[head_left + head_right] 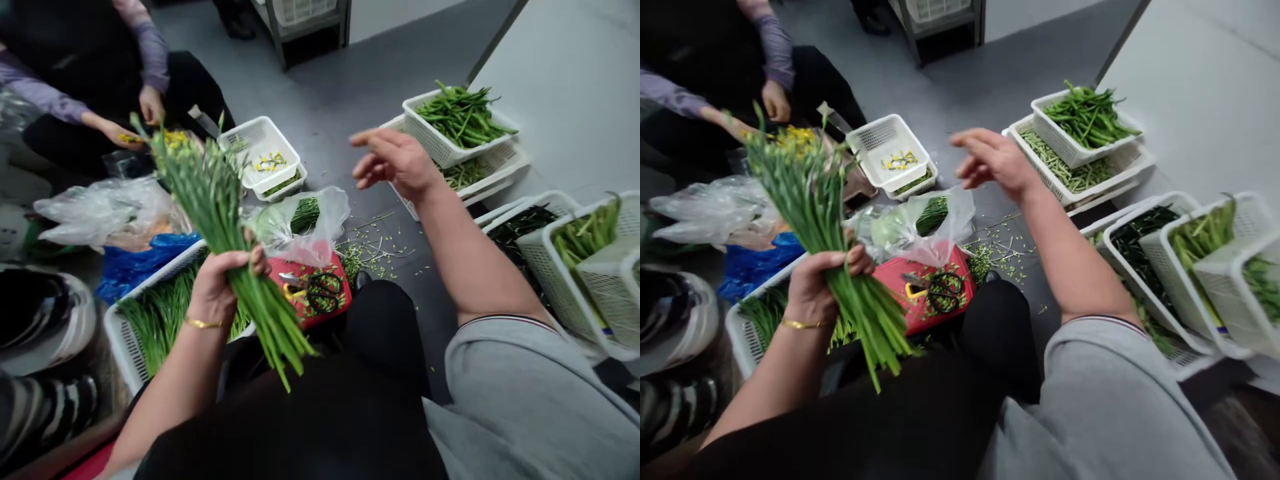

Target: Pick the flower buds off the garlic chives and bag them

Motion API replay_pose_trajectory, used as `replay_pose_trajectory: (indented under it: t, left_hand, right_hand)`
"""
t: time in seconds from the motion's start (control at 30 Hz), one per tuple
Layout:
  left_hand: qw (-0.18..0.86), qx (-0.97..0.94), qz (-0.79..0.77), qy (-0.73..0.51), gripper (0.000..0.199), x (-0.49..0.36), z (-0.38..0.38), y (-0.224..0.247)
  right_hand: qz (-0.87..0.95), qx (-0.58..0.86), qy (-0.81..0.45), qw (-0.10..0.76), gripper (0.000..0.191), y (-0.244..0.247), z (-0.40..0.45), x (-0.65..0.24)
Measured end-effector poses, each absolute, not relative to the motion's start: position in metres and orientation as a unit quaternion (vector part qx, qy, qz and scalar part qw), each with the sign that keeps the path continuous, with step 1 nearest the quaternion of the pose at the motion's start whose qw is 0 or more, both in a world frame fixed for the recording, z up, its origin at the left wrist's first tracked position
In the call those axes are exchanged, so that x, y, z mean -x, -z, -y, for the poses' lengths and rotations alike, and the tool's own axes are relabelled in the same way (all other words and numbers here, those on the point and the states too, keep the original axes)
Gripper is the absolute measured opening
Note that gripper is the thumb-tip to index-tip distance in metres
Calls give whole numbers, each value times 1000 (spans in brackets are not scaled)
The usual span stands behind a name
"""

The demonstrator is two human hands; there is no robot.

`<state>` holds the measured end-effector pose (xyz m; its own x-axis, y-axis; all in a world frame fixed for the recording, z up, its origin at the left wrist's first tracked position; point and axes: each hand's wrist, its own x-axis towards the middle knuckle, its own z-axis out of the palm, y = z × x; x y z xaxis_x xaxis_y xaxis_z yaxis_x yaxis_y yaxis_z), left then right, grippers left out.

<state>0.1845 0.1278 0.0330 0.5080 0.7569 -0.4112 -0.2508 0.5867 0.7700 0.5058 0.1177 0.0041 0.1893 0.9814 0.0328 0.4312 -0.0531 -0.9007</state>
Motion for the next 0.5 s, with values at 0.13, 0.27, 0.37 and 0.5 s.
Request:
replay_pose_trajectory:
  t: [0.13, 0.27, 0.37, 0.5]
  left_hand:
    - [742, -270, -495, -364, 31, -178, -155, 4]
    - [659, -276, -588, -379, 35, -184, -185, 32]
    - [635, -302, -599, -383, 42, -188, -202, 52]
    - [661, -326, -558, -382, 36, -200, -216, 67]
  right_hand:
    - [406, 869, -271, 85, 39, 170, -116, -603]
    - [395, 871, -292, -20, 35, 298, -119, -615]
    - [408, 864, -291, -49, 39, 359, -137, -619]
    - [415, 855, -303, -76, 43, 406, -152, -630]
